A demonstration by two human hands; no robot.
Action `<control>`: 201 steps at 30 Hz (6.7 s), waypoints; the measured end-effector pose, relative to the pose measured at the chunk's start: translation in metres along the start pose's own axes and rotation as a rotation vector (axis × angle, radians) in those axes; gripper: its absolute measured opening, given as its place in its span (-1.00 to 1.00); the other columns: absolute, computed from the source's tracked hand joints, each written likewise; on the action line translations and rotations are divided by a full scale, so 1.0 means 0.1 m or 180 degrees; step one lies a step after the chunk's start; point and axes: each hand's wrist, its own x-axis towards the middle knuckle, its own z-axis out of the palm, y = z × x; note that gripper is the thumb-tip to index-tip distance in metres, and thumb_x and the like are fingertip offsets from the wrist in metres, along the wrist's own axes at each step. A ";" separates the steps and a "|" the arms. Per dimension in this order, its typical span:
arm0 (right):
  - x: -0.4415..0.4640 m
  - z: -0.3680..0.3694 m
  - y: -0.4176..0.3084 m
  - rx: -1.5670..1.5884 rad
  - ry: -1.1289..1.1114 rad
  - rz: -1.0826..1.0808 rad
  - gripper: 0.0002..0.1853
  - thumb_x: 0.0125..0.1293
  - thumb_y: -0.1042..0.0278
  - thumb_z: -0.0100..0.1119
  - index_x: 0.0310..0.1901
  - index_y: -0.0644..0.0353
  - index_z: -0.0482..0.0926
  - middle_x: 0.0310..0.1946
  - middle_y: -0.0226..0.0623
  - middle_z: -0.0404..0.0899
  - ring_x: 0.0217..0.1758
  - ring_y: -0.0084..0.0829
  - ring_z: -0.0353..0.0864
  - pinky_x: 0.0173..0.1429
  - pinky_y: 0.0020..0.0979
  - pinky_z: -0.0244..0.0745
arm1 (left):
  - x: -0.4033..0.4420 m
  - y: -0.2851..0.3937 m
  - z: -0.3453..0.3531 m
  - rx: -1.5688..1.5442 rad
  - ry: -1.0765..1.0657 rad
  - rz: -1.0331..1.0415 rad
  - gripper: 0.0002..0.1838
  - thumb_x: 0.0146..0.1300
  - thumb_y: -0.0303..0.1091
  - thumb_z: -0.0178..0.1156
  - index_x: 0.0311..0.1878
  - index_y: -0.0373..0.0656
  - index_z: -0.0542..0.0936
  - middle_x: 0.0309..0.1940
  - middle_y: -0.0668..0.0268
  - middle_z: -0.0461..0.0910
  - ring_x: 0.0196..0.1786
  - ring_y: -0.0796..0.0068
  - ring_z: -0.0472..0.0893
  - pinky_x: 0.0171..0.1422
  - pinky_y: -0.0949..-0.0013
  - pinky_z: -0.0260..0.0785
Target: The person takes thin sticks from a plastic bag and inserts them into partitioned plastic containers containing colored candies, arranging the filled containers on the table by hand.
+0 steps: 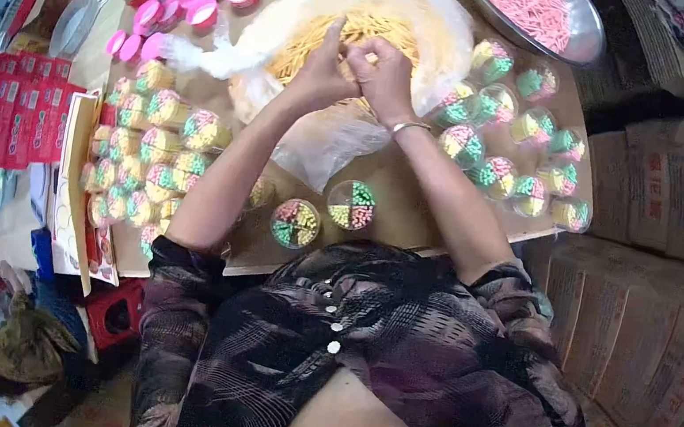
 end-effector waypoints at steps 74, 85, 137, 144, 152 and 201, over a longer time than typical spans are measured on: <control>-0.23 0.05 -0.71 0.0812 -0.0179 -0.0218 -0.77 0.21 0.23 0.21 -0.40 0.25 0.56 -0.53 -0.34 0.55 -0.51 -0.47 0.43 -0.31 -0.48 0.40 | -0.69 0.89 0.01 -0.2762 0.1867 -0.0395 -0.64 0.33 -0.08 0.10 -0.19 -0.26 0.45 -0.32 0.23 0.45 -0.28 0.49 0.40 -0.24 0.39 0.32; -1.45 -0.83 -0.19 -0.2063 -0.0519 -0.1316 -0.85 0.27 0.37 0.17 -0.44 0.18 0.49 -0.50 -0.36 0.40 -0.53 -0.44 0.36 -0.43 -0.45 0.31 | -2.23 0.52 0.07 0.2542 -0.0012 0.0712 -0.56 0.04 -0.26 0.20 0.01 -0.10 0.39 -0.02 0.17 0.39 0.08 0.20 0.35 0.23 0.01 0.02; -1.37 -0.50 -0.89 -0.0392 -0.0540 0.0463 -0.82 0.26 0.34 0.24 -0.40 0.28 0.59 -0.59 -0.40 0.57 -0.59 -0.64 0.41 -0.50 -0.60 0.33 | -1.83 0.49 0.85 0.1257 0.1457 0.0870 -0.36 -0.12 -0.27 0.35 0.07 -0.29 0.36 -0.08 0.04 0.40 -0.12 0.08 0.40 -0.05 0.16 0.30; -1.42 -0.46 -0.88 -0.0430 -0.0394 0.0293 -0.84 0.27 0.37 0.24 -0.37 0.29 0.59 -0.59 -0.41 0.56 -0.59 -0.66 0.40 -0.51 -0.62 0.32 | -1.85 0.52 0.83 0.1193 0.1407 0.0740 -0.37 -0.09 -0.27 0.32 0.08 -0.29 0.36 -0.05 0.02 0.39 -0.11 0.06 0.39 -0.05 0.13 0.30; -1.45 -0.39 -0.83 -0.0142 -0.0179 0.0361 -0.85 0.28 0.38 0.24 -0.35 0.30 0.58 -0.57 -0.38 0.53 -0.55 -0.61 0.41 -0.47 -0.56 0.35 | -1.85 0.51 0.83 0.1433 0.1445 0.0787 -0.37 -0.09 -0.25 0.32 0.07 -0.28 0.36 -0.04 0.00 0.38 -0.10 0.04 0.38 -0.04 0.12 0.29; -0.18 -0.26 -0.13 -0.1345 -0.1129 -0.0180 -0.84 0.21 0.39 0.16 -0.26 0.31 0.55 -0.33 -0.14 0.57 -0.27 -0.24 0.56 -0.16 -0.33 0.46 | -0.26 -0.53 -0.25 0.3260 0.0348 0.1504 -0.75 0.26 -0.29 0.00 -0.22 -0.29 0.54 -0.32 0.06 0.59 -0.32 0.05 0.54 -0.22 0.13 0.37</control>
